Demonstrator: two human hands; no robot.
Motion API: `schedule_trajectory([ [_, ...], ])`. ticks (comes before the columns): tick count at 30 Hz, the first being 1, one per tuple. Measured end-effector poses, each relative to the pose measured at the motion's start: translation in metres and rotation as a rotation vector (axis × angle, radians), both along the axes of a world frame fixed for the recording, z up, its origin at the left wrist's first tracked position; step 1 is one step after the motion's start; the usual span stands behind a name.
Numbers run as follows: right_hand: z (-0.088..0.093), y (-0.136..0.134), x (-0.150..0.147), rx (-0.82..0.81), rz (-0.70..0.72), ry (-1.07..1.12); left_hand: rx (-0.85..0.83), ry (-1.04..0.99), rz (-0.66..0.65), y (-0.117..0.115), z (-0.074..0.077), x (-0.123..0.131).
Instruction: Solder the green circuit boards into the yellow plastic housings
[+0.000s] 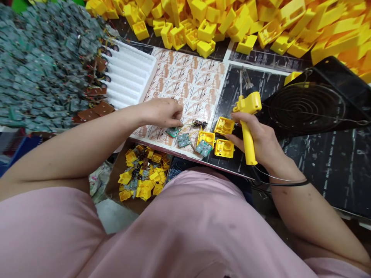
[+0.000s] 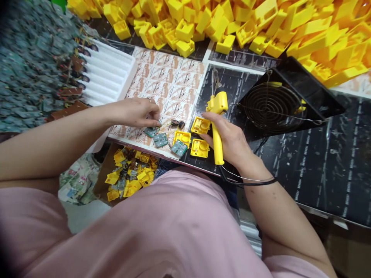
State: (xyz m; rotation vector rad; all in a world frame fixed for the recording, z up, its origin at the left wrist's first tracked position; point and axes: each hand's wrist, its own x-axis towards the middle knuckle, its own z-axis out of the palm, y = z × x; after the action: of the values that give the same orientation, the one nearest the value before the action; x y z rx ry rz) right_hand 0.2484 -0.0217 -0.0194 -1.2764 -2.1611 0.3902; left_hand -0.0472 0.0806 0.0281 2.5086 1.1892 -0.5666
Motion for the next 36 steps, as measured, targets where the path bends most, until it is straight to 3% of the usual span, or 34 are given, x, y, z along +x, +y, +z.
schedule_trajectory([
  [8,-0.007,0.000,-0.002,0.011,-0.021,0.048,-0.071,0.043,0.084,-0.002,0.010,0.006],
  [14,-0.009,-0.001,-0.005,0.080,-0.019,0.071,-0.085,0.108,0.030,-0.001,0.014,0.008],
  [17,-0.008,0.000,-0.007,0.110,-0.028,0.068,-0.125,0.102,0.095,-0.002,0.016,0.009],
  [20,-0.009,0.000,-0.009,0.123,-0.029,0.082,-0.210,-0.038,0.200,0.007,0.018,0.002],
  [25,-0.013,0.000,-0.009,0.106,-0.027,0.082,-0.429,-0.463,0.353,0.040,0.014,-0.010],
  [27,-0.014,0.000,-0.009,0.109,-0.033,0.077,-0.370,-0.550,0.405,0.049,0.006,-0.004],
  [30,-0.014,0.001,-0.010,0.136,-0.043,0.056,-0.166,-0.431,0.416,0.050,-0.009,0.013],
  [33,-0.014,0.001,-0.011,0.172,-0.044,0.047,0.048,-0.267,0.280,0.043,-0.015,0.025],
  [36,-0.014,0.002,-0.010,0.194,-0.042,0.054,0.083,-0.197,0.166,0.037,-0.007,0.017],
])
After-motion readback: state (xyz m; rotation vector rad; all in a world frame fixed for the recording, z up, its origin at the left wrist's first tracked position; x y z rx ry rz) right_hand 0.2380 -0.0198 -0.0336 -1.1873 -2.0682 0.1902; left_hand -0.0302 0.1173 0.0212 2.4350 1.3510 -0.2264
